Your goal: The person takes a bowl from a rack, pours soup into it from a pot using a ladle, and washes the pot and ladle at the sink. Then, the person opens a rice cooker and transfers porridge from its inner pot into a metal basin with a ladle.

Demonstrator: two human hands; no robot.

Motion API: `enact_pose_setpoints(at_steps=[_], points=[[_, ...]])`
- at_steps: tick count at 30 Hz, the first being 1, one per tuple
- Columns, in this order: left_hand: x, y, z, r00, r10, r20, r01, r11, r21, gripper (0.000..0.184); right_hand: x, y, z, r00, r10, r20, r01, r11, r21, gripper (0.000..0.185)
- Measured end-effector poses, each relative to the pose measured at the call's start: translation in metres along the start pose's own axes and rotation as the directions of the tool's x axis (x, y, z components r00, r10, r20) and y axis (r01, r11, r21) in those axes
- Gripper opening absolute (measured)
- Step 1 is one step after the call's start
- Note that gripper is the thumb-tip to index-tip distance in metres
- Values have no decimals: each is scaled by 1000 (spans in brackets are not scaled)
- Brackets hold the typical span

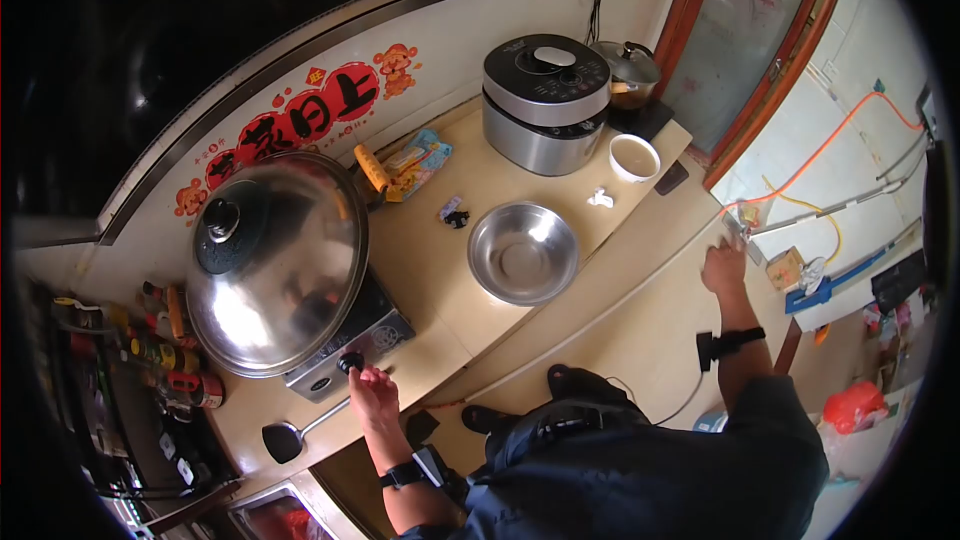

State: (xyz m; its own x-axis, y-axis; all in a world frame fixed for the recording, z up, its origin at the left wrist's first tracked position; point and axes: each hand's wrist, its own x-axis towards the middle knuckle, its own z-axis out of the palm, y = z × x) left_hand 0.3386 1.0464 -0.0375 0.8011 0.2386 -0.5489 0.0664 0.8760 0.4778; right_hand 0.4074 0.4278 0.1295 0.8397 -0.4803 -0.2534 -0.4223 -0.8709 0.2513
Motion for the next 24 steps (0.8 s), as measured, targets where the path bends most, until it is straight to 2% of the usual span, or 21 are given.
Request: enact_pose_setpoints(at_steps=[1,2,4,5,6,7,8,11,12,13,15,16,17,18,19,21,23,24], points=[[-6,-2,6,1000,0,0,0,1000,-7,37,-2,-9,4,994,0,-111,31,961,273,59],[-16,-6,12,998,-55,40,55,998,-18,36,4,-19,2,976,20,-218,98,850,518,63],[-47,-7,15,984,-155,91,153,988,34,39,26,-38,-2,925,-140,-355,282,877,389,58],[-44,-18,-12,984,-157,82,154,987,41,39,28,-55,-26,901,-179,-394,348,842,413,56],[-36,-37,-56,1000,-1,-14,10,705,709,41,32,-75,-56,870,-224,-439,422,799,428,53],[-34,-52,-82,984,180,18,-24,32,999,45,46,-91,-72,818,-252,-517,490,775,399,53],[-46,-60,-86,981,196,5,-14,42,999,45,60,-105,-86,757,-281,-590,558,747,362,52],[-102,-89,-69,926,335,-175,268,-256,929,46,115,-150,-138,537,-339,-772,712,673,199,55],[-120,-101,-62,891,385,-241,378,-336,863,47,132,-166,-154,502,-330,-800,731,656,188,55],[-134,-112,-54,872,401,-282,416,-304,857,47,153,-180,-170,469,-366,-804,761,629,158,59],[-155,-134,-34,855,426,-297,416,-219,883,46,199,-211,-190,498,-384,-777,738,659,147,64],[-165,-156,-30,773,620,-137,301,-167,939,36,211,-231,-199,477,-419,-772,770,624,138,64],[-174,-172,-27,759,633,-154,316,-151,937,36,224,-242,-208,542,-455,-707,740,657,145,66],[-183,-187,-26,762,593,-259,411,-134,902,37,237,-243,-219,615,-462,-639,689,709,150,68],[-187,-204,-30,764,541,-351,492,-137,860,41,247,-248,-224,633,-484,-604,672,731,119,68],[-200,-257,-65,693,517,-502,530,107,841,37,261,-253,-234,691,-501,-520,632,769,99,63],[-217,-314,-93,721,511,-468,389,261,884,41,285,-255,-238,656,-559,-507,652,758,7,60],[-233,-327,-75,733,409,-543,537,143,832,44,289,-253,-237,564,-632,-531,749,663,7,62]])
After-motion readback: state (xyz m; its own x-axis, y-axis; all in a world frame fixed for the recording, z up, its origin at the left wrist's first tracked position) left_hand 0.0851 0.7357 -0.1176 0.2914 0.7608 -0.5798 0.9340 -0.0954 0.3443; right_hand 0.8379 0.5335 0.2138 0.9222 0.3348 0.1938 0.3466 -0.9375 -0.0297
